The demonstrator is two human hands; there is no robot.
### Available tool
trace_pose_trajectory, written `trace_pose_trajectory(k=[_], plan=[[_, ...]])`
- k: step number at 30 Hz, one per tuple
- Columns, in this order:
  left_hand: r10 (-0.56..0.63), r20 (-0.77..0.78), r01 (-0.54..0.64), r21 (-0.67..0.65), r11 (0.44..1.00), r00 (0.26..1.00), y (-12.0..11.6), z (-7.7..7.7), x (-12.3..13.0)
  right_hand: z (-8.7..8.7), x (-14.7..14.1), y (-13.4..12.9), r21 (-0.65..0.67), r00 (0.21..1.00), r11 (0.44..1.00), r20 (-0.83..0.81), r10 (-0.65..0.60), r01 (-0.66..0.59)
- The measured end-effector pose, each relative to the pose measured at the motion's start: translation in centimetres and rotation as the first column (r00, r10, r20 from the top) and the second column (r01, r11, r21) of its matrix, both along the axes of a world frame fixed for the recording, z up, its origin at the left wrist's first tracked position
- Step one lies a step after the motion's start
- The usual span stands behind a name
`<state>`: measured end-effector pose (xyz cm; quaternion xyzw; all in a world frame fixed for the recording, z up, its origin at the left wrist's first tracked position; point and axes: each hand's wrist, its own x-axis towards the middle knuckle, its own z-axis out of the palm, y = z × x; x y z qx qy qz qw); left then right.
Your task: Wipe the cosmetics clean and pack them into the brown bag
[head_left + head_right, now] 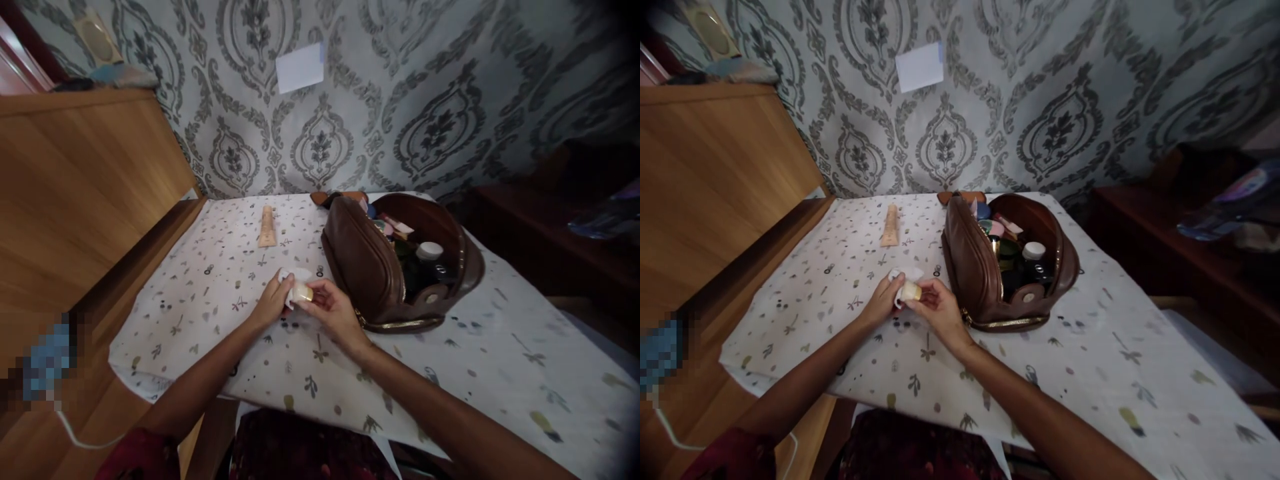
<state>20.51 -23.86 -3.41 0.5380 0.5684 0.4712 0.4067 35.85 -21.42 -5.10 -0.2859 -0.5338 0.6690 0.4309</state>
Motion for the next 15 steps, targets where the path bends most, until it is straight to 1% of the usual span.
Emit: trace_pose_trajectory(k=[3, 5, 6, 8, 10, 12, 14, 15], plan=[[-0.076, -0.057, 0.076, 0.007, 0.997, 0.996, -0.5, 0.0, 0.3, 0.2, 0.1, 0.3, -0.001, 0.993, 0.993, -0.004, -0.116, 0.116], [-0.109, -0.103, 0.11, 0.005, 0.994, 0.989, -0.9, -0.1, 0.4, 0.3, 0.1, 0.3, 0.014, 0.986, 0.986, 0.014, -0.164, 0.164], [-0.106, -0.13, 0.109, 0.016, 0.994, 0.986, -1.1, -0.1, 0.4, 0.4, 0.1, 0.4, 0.026, 0.984, 0.984, 0.023, -0.178, 0.177], [-0.083, -0.217, 0.103, 0.081, 0.991, 0.973, -1.4, -0.1, 0.5, 0.4, 0.2, 0.4, 0.064, 0.98, 0.98, 0.052, -0.193, 0.189], [-0.065, -0.327, 0.125, 0.165, 0.978, 0.943, -1.6, 0.1, 0.4, 0.3, 0.2, 0.4, 0.124, 0.974, 0.974, 0.105, -0.202, 0.189], [-0.078, -0.42, 0.18, 0.21, 0.961, 0.904, -1.8, 0.3, 0.3, 0.1, 0.4, 0.4, 0.208, 0.965, 0.964, 0.164, -0.203, 0.167], [-0.096, -0.488, 0.22, 0.204, 0.954, 0.868, -1.8, 0.4, 0.1, 0.0, 0.6, 0.3, 0.317, 0.952, 0.937, 0.212, -0.219, 0.145], [-0.101, -0.514, 0.228, 0.191, 0.955, 0.852, -1.8, 0.5, 0.1, 0.0, 0.7, 0.2, 0.381, 0.943, 0.915, 0.234, -0.238, 0.137]])
